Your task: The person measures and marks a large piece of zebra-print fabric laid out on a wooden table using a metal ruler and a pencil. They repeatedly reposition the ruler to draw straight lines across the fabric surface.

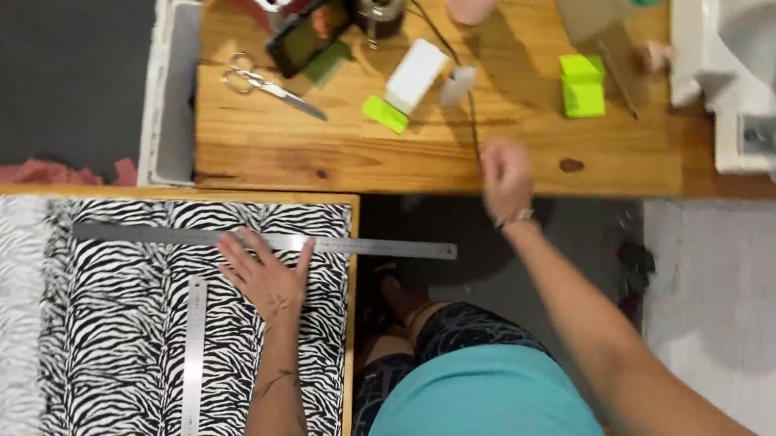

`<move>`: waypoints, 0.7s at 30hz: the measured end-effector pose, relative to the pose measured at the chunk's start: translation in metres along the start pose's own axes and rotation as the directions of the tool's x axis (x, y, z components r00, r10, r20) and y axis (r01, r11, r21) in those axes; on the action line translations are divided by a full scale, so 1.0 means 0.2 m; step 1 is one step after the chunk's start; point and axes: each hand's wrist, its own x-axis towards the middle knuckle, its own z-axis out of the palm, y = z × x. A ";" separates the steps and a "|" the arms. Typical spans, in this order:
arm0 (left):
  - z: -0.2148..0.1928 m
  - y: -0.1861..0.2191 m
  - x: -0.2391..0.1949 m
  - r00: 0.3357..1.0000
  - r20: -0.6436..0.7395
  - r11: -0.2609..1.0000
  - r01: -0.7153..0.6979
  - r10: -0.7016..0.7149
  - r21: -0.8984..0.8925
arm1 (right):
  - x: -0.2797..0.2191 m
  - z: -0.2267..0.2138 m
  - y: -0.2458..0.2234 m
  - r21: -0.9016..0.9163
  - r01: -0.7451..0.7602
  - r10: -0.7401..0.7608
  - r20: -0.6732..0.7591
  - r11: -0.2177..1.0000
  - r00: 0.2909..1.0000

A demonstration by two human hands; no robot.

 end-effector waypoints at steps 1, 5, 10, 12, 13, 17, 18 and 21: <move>0.01 -0.01 -0.02 1.000 0.012 1.000 -0.026 0.026 -0.002 | 0.04 -0.07 0.16 -0.011 -0.024 0.024 -0.013 1.000 1.000; 0.03 -0.01 -0.01 0.999 -0.016 0.999 -0.043 0.043 0.028 | 0.30 -0.36 0.61 -0.281 -0.366 0.361 -0.070 0.887 0.930; 0.03 0.02 -0.01 0.999 -0.023 0.998 -0.034 0.036 0.062 | 0.47 -0.50 1.01 -0.466 -0.464 0.553 0.067 0.753 0.830; 0.03 0.01 -0.02 1.000 -0.006 0.999 -0.014 0.015 0.052 | 0.41 -0.40 1.40 -0.779 -0.316 0.540 0.034 0.542 0.841; -0.01 0.03 -0.02 1.000 -0.001 0.998 -0.006 0.006 0.065 | 0.40 -0.41 1.41 -0.777 -0.308 0.541 0.049 0.549 0.839; -0.09 0.06 0.02 0.941 0.311 0.989 0.112 -0.136 0.094 | 0.35 -0.46 1.35 -0.796 -0.259 0.366 -0.052 0.546 0.929; -0.10 0.06 0.02 0.932 0.334 0.989 0.118 -0.142 0.092 | 0.33 -0.49 1.31 -0.751 -0.295 0.344 -0.097 0.591 0.934; -0.02 -0.01 -0.03 0.982 0.180 0.996 0.045 -0.059 0.080 | 0.19 -0.48 1.34 -0.532 -0.325 0.166 -0.325 0.782 0.931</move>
